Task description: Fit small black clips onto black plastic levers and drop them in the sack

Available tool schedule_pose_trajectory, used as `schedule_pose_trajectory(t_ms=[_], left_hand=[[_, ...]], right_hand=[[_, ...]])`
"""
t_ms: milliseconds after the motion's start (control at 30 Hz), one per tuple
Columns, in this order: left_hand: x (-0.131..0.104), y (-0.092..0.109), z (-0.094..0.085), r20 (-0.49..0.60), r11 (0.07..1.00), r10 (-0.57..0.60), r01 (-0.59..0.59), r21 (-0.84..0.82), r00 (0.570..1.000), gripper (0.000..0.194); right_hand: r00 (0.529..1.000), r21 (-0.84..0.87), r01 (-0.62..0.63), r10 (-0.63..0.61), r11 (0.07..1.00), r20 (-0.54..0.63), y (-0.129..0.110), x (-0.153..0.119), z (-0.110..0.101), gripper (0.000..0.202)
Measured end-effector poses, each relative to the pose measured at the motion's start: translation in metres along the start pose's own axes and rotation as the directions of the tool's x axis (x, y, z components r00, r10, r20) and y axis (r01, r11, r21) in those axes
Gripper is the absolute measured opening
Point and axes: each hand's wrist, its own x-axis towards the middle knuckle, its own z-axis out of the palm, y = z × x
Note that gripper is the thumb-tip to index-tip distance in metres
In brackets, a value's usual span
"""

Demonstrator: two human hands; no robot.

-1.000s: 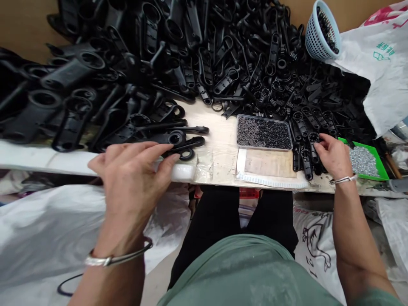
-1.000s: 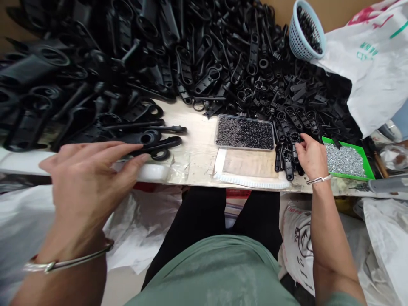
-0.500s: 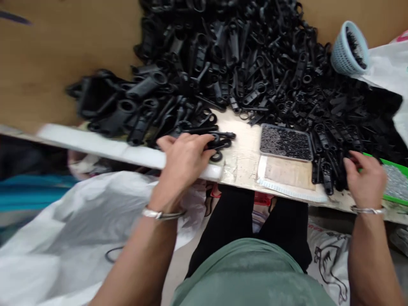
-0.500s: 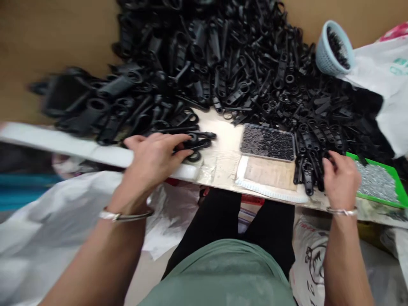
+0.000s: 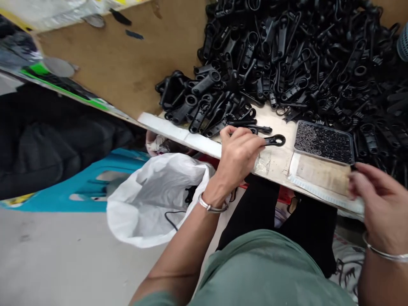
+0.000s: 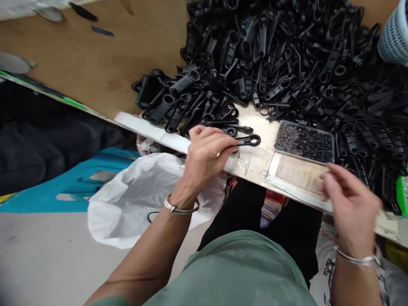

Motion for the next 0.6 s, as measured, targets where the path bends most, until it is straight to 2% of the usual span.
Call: schedule_pose_trajectory(t_ms=[33, 67, 133, 167, 267, 367, 600], left_hand=[[-0.002, 0.008, 0.001, -0.008, 0.999, 0.047, -0.047, -0.016, 0.999, 0.012], [-0.004, 0.016, 0.004, -0.015, 0.996, 0.088, -0.088, -0.031, 0.996, 0.013], [-0.01, 0.031, 0.01, -0.037, 0.986, 0.153, -0.156, -0.062, 0.987, 0.016], [-0.012, 0.037, 0.014, -0.051, 0.981, 0.175, -0.179, -0.081, 0.983, 0.016], [-0.018, 0.051, 0.024, -0.079, 0.966, 0.219, -0.227, -0.126, 0.973, 0.013], [-0.021, 0.058, 0.03, -0.075, 0.957, 0.232, -0.241, -0.159, 0.97, 0.013], [-0.024, 0.061, 0.035, -0.038, 0.946, 0.08, -0.088, -0.312, 0.996, 0.008]], right_hand=[[0.987, 0.164, -0.086, 0.062, 0.983, 0.147, -0.009, -0.001, 0.013, 0.035], [0.953, 0.281, -0.189, 0.107, 0.941, 0.284, -0.016, -0.002, 0.025, 0.039], [0.888, 0.422, -0.347, 0.148, 0.838, 0.435, -0.024, -0.003, 0.045, 0.049], [0.868, 0.463, -0.393, 0.155, 0.795, 0.471, -0.025, -0.004, 0.053, 0.051], [0.859, 0.542, -0.437, 0.154, 0.717, 0.488, -0.023, -0.005, 0.066, 0.048], [0.87, 0.577, -0.437, 0.163, 0.69, 0.465, -0.019, -0.006, 0.067, 0.043], [0.87, 0.591, -0.444, 0.167, 0.673, 0.464, -0.009, -0.003, 0.061, 0.037]])
